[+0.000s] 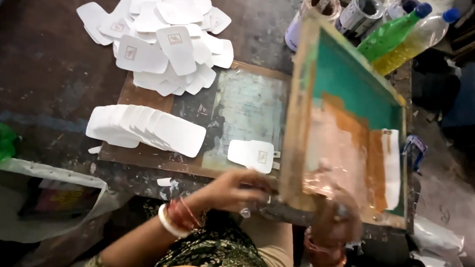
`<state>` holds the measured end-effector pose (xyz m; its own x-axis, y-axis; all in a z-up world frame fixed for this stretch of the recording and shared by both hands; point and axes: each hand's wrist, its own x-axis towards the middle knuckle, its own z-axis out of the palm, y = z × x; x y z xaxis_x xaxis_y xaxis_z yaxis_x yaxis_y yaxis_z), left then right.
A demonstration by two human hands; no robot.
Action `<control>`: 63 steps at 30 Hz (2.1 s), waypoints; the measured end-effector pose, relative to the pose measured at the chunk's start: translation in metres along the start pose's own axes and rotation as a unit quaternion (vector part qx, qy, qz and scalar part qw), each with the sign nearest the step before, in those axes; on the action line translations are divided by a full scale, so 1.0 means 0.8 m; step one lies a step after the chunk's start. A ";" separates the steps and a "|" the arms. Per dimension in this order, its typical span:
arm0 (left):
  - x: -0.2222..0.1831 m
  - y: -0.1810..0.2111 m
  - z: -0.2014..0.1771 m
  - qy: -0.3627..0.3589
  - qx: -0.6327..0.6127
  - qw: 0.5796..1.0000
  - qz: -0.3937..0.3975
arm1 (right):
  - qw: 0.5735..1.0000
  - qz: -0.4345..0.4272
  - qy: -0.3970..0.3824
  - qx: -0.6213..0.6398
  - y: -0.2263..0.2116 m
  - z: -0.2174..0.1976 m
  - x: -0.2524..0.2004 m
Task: The recorder is manually screen printing logos onto small white cardstock pieces at a workbench.
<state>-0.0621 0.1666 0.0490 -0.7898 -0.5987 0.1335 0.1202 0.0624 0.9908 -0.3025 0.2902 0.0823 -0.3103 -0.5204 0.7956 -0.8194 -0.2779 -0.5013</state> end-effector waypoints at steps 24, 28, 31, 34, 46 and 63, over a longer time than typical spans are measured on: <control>0.133 -0.167 -0.289 0.356 0.226 0.907 -0.011 | 0.978 0.050 0.108 -0.172 0.037 -0.051 -0.014; 0.069 -0.063 -0.309 0.533 0.311 0.787 0.007 | 0.984 0.028 0.112 -0.135 0.026 -0.043 0.000; -0.016 -0.085 -0.227 0.361 0.445 0.820 -0.002 | 0.980 -0.058 0.094 -0.166 0.002 -0.035 0.013; -0.075 -0.043 -0.132 0.207 0.558 0.801 -0.067 | 0.992 0.021 0.004 -0.125 0.004 -0.057 -0.005; -0.061 -0.073 -0.125 0.344 0.497 0.793 -0.076 | 0.982 -0.032 0.140 -0.124 0.031 -0.050 0.014; 0.096 -0.117 0.035 0.107 0.560 0.818 0.081 | 0.977 -0.001 0.198 -0.080 0.039 -0.056 0.028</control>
<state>-0.1507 0.1370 -0.0333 -0.6808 -0.6283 0.3766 -0.5076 0.7753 0.3759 -0.3567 0.3058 0.1000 -0.4457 -0.1582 0.8811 -0.8746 -0.1327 -0.4663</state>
